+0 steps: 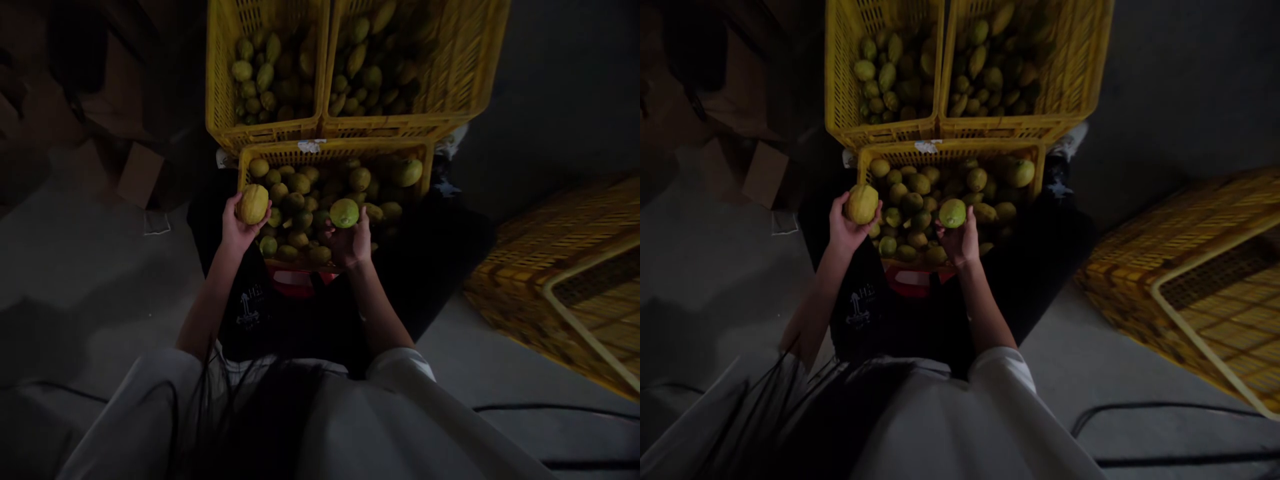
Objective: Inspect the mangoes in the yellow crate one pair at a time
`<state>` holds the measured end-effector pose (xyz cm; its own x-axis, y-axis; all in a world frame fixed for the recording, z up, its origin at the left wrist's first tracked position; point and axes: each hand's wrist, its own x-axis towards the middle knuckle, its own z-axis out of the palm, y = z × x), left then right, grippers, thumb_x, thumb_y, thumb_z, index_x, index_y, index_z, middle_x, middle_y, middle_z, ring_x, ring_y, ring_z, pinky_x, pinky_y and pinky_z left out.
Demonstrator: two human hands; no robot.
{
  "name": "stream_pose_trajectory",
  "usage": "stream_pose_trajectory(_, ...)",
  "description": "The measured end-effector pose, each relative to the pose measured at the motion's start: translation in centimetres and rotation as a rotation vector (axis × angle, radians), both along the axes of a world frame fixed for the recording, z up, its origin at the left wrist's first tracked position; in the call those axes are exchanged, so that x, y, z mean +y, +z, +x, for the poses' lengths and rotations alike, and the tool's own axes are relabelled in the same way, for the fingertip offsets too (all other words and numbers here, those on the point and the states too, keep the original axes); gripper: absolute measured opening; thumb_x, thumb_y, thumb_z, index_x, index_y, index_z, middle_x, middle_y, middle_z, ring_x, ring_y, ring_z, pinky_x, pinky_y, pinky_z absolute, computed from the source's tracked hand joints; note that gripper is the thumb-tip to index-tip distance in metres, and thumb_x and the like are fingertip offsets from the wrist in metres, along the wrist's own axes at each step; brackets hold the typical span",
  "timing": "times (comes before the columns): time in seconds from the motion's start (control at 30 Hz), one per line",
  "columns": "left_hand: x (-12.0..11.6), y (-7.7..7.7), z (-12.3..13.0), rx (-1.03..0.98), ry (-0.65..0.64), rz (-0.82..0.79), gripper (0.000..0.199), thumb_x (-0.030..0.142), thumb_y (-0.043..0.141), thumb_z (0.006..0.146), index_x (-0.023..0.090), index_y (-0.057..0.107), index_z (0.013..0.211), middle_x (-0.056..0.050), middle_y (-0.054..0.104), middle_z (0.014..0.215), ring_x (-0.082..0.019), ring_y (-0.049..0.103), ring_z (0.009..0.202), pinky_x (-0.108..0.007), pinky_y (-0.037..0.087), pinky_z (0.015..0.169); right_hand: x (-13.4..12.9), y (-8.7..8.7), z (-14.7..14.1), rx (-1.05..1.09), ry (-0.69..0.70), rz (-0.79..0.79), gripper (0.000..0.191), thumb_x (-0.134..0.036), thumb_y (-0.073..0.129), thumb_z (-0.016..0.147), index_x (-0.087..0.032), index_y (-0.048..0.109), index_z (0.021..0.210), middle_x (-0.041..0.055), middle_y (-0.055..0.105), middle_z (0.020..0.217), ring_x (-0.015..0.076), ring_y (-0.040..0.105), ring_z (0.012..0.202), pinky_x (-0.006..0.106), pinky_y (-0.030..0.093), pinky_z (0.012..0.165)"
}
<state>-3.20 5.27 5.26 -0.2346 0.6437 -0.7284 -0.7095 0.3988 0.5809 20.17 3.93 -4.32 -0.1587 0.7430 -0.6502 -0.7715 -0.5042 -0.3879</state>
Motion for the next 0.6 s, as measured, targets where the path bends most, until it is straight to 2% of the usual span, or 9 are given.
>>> stream_pose_trajectory(0.3, 0.18, -0.92, -0.19, 0.015, 0.031, 0.014, 0.034, 0.042, 0.072, 0.087, 0.029, 0.068, 0.117, -0.007, 0.076, 0.118, -0.03, 0.072, 0.12, -0.039, 0.064, 0.096, -0.25, 0.49, -0.28, -0.039, 0.012, 0.022, 0.041, -0.062, 0.067, 0.086, -0.03, 0.066, 0.111, 0.0, 0.075, 0.098, 0.0231, 0.074, 0.099, 0.034, 0.063, 0.071)
stream_pose_trajectory(0.43, 0.25, -0.78, 0.0, 0.02, 0.04, 0.015, 0.027, 0.035, 0.073, 0.088, 0.027, 0.068, 0.113, -0.007, 0.075, 0.122, -0.031, 0.068, 0.127, -0.04, 0.063, 0.097, -0.41, 0.19, -0.23, -0.046, 0.009, 0.031, 0.041, -0.061, 0.072, 0.083, -0.028, 0.066, 0.107, 0.0003, 0.075, 0.098, 0.0193, 0.074, 0.087, 0.03, 0.062, 0.065)
stream_pose_trajectory(0.6, 0.36, -0.2, 0.4, 0.041, 0.067, 0.021, 0.015, 0.026, 0.062, 0.096, 0.025, 0.067, 0.111, -0.004, 0.069, 0.135, -0.025, 0.058, 0.14, -0.04, 0.06, 0.104, -0.4, -0.05, -0.26, -0.057, -0.04, 0.008, 0.033, -0.052, 0.077, 0.083, -0.027, 0.067, 0.102, -0.0017, 0.075, 0.097, 0.0144, 0.073, 0.079, 0.025, 0.062, 0.063)
